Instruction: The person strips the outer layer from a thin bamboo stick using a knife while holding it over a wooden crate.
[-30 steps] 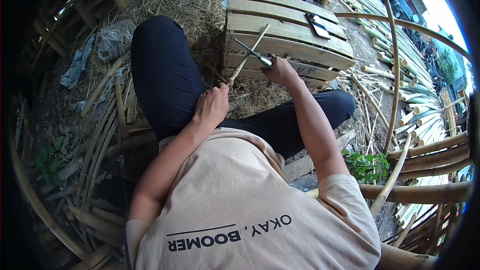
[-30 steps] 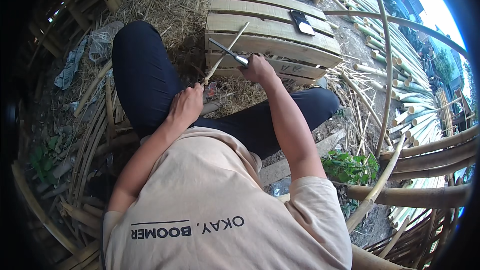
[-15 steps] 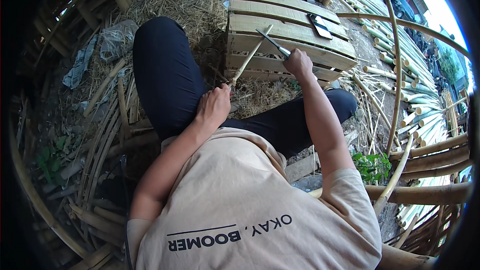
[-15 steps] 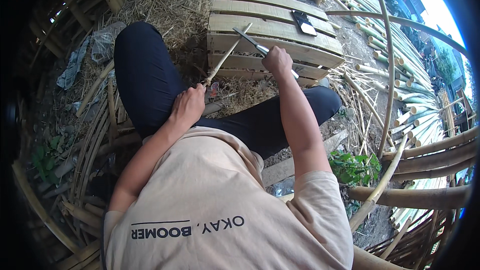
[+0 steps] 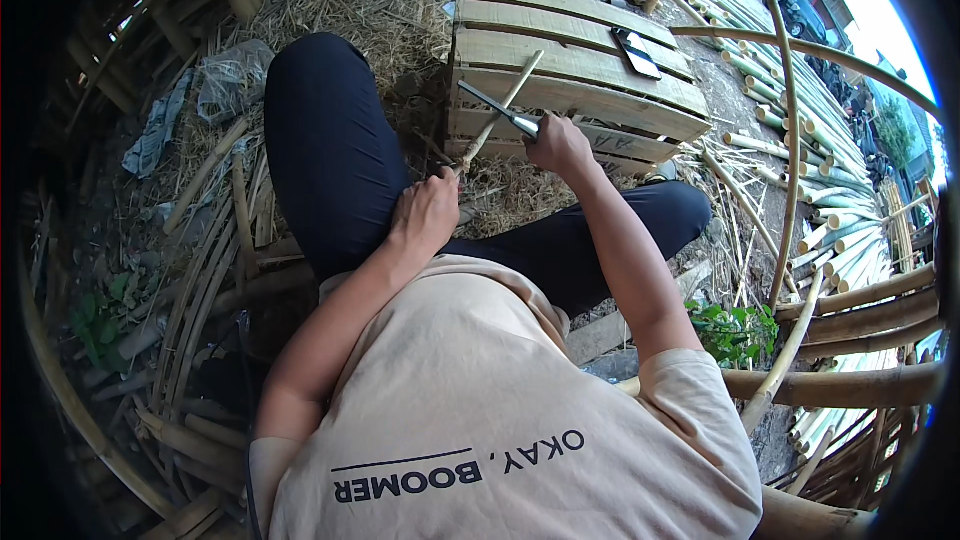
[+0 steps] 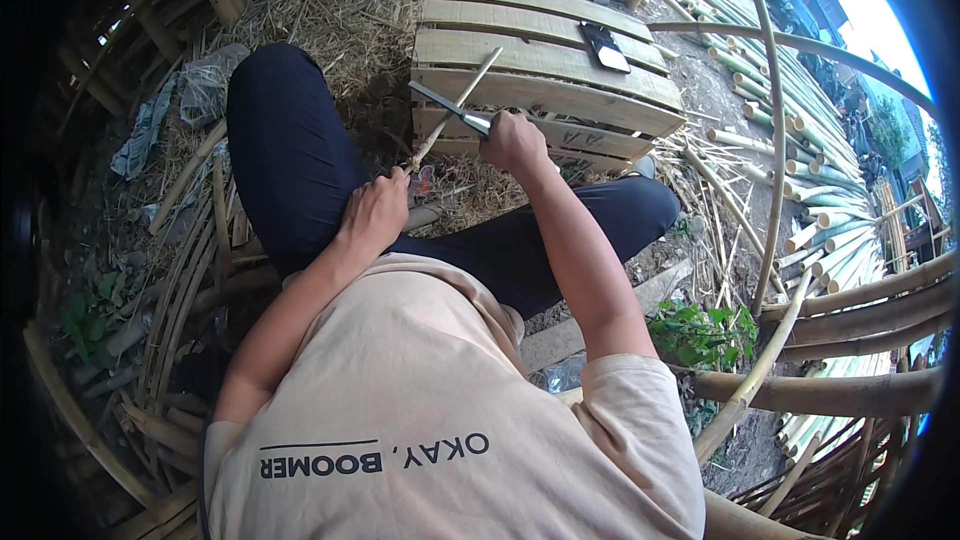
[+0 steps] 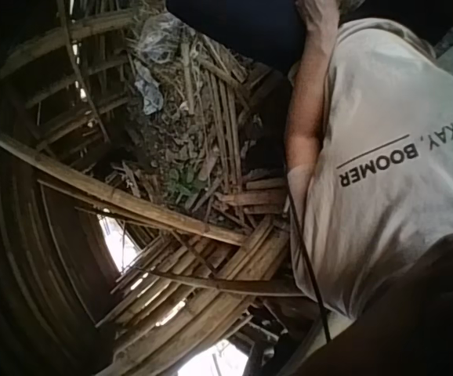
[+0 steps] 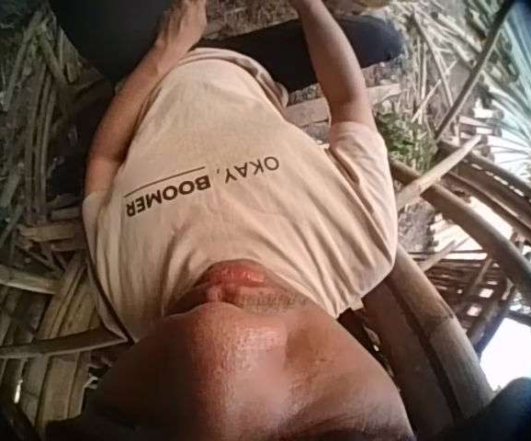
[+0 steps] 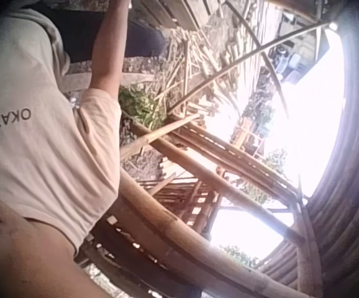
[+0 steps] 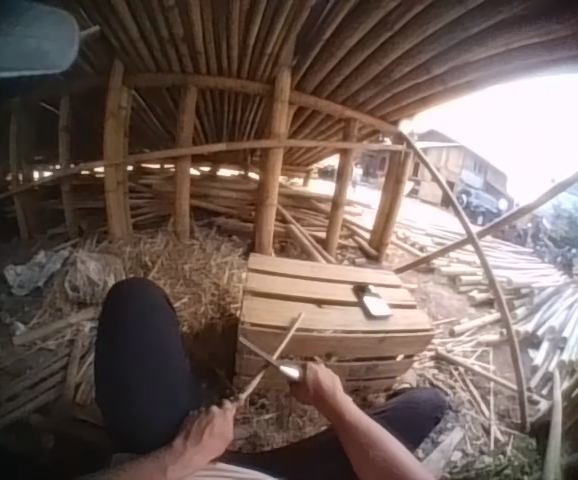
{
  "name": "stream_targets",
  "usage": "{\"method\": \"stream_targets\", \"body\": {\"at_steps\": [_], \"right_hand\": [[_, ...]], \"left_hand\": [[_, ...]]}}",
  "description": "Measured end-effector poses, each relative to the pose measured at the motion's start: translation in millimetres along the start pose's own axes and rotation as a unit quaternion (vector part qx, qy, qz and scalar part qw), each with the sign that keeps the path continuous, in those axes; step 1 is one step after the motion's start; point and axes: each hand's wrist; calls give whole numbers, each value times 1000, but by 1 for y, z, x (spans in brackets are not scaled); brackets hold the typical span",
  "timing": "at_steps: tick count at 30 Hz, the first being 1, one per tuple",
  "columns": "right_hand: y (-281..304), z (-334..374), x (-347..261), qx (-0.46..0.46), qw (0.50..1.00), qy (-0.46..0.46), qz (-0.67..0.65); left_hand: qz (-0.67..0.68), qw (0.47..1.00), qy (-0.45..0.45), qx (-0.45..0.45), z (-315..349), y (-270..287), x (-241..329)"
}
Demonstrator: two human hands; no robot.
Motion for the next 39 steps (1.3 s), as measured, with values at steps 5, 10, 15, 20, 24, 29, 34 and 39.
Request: {"method": "stream_targets", "body": {"at_steps": [5, 10, 15, 20, 24, 29, 34, 39], "right_hand": [[9, -1, 4, 11, 999, -16, 46], [15, -22, 43, 63, 993, -79, 56], [7, -17, 43, 63, 998, -21, 20], [3, -2, 22, -4, 997, 65, 39], [-2, 0, 12, -16, 999, 41, 8], [4, -10, 25, 8, 999, -37, 25], [17, -21, 56, 41, 994, -95, 22], [4, -10, 36, -31, 999, 2, -23]], "left_hand": [[-28, 999, -3, 27, 1, -11, -3], [-42, 999, 6, 9, 0, -10, -2], [-23, 1000, 15, 5, 0, -5, 1], [-10, 1000, 14, -14, 1, 1, 5], [9, 1000, 6, -8, 0, -1, 2], [11, 1000, 18, -15, -1, -3, -1], [18, 1000, 13, -7, -2, -4, -1], [5, 1000, 12, -4, -1, -3, 1]]}}
Point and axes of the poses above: each hand's wrist, its own z-axis away from the middle knuckle, its own y-axis out of the back of the hand, x = y × z, and after that the axes turned 4 degrees about y, right-handed
